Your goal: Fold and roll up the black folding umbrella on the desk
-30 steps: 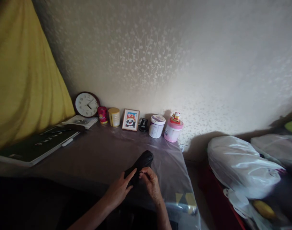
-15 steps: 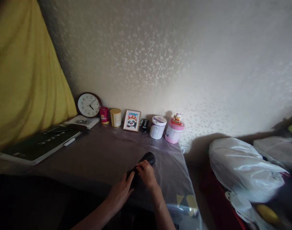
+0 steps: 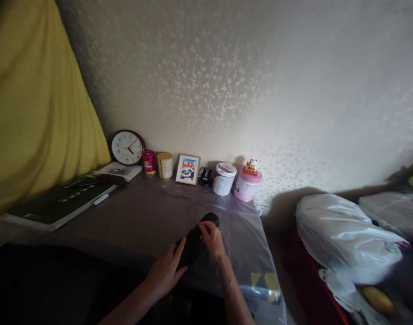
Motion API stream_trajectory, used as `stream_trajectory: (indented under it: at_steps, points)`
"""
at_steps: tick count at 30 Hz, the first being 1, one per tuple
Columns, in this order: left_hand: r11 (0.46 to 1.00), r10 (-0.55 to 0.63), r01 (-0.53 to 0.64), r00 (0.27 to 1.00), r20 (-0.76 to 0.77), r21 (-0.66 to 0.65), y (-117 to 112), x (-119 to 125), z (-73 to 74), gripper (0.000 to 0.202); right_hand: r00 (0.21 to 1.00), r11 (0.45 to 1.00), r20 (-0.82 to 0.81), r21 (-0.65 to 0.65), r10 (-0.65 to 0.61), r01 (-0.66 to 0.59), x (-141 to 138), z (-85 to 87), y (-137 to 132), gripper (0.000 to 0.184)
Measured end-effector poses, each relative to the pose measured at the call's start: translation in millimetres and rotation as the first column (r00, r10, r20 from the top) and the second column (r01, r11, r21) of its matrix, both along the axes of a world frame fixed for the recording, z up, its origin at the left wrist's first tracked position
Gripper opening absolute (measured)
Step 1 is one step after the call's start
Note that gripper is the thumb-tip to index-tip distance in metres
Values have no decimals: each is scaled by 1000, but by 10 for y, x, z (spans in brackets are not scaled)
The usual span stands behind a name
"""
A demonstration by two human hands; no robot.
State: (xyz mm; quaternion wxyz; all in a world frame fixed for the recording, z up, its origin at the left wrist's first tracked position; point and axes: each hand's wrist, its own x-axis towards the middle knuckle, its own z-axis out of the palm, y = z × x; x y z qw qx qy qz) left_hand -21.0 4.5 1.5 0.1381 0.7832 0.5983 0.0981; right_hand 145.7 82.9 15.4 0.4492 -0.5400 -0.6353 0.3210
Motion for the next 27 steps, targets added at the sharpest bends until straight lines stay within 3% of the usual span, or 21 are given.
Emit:
stream_trajectory:
  at_steps: [3, 9, 13, 18, 22, 27]
  points:
    - [999, 4, -3, 1000, 29, -44, -44, -69, -17, 70, 996, 998, -73, -20, -55, 53, 66, 10, 25, 29]
    - [999, 1, 1, 998, 62, -32, -91, -80, -76, 69, 980, 981, 161, 137, 113, -136, -89, 104, 65, 26]
    - [1000, 4, -2, 990, 138, -18, -96, -84, -70, 71, 945, 965, 266, 124, 191, -230, -204, 146, 106, 29]
    - [1000, -20, 19, 984, 179, 7, -99, -99, -63, 84, 932, 967, 296, 85, 207, -242, -225, 66, 129, 38]
    - [996, -85, 83, 984, 159, 20, -82, -102, -89, 82, 968, 977, 177, 85, 179, -197, -224, -32, 127, 36]
    - [995, -95, 96, 988, 119, -3, -75, -91, -76, 80, 964, 983, -201, -18, 175, -183, -120, 39, -36, 24]
